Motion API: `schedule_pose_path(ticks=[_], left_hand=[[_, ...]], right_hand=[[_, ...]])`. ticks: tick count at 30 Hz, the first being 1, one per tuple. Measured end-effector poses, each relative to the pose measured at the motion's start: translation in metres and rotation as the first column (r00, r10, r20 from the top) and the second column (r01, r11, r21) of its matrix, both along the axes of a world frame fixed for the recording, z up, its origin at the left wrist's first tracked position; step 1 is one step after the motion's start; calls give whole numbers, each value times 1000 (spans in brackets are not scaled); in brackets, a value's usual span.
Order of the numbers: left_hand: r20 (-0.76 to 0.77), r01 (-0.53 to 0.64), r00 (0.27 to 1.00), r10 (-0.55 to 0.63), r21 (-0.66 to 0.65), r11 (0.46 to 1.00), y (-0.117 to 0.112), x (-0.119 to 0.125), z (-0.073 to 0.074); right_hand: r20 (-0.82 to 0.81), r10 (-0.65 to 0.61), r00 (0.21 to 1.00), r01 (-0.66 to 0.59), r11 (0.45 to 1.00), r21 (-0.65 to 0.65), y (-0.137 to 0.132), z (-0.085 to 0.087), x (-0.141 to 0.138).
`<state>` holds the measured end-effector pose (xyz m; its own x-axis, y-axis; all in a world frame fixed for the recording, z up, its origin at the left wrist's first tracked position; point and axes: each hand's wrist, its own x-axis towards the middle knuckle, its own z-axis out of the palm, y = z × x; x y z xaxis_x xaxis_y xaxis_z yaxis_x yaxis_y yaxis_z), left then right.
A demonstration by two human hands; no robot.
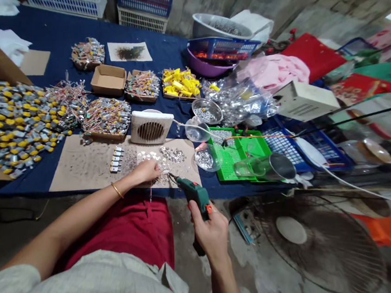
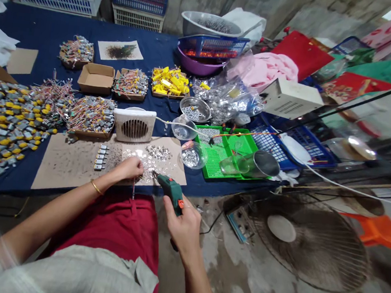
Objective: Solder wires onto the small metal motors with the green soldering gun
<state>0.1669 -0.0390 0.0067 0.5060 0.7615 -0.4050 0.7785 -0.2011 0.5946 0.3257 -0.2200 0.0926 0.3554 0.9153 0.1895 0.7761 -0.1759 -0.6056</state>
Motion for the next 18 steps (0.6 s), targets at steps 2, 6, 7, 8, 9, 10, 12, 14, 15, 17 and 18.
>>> schedule_pose_path(ticks=[2,6,7,8,9,10,12,14,15,17,18], left_hand=[[2,2,1000,-2,-3,1000,0,0,0],[-4,8,1000,-8,-6,1000,0,-1,-1],[-6,10,1000,-10,-1,1000,0,-1,-2],[-6,12,1000,-12,4,1000,0,-1,-2],[-6,15,1000,-14,8,1000,0,-1,-2],[-6,17,1000,-17,11,1000,0,-1,-2],[-2,19,1000,-19,11,1000,1,-1,-3],[16,16,1000,-16,2,1000,2,-1,-3],[32,11,999,-11,-7,1000,2,-1,-4],[88,-20,996,22,-31,999,1,-3,-4],[133,-48,990,55,-55,997,-1,-6,-5]], right_hand=[[-4,-1,1000,1,1000,-5,0,0,0],[-11,-1,1000,1,1000,-3,1,-1,0],[-11,0,1000,0,1000,-4,1,-1,0],[-9,3,1000,-3,1000,-4,0,-1,0],[-5,5,1000,-5,1000,-3,0,-1,0],[-2,8,1000,-8,1000,0,0,-2,0],[2,9,1000,-9,1000,7,1,-3,0],[-1,4,1000,-4,1000,10,1,-3,0],[-5,1,1000,-1,1000,9,2,-3,0],[-20,-8,1000,8,1000,4,1,-2,0],[-31,-19,999,19,1000,-1,-1,-2,1]])
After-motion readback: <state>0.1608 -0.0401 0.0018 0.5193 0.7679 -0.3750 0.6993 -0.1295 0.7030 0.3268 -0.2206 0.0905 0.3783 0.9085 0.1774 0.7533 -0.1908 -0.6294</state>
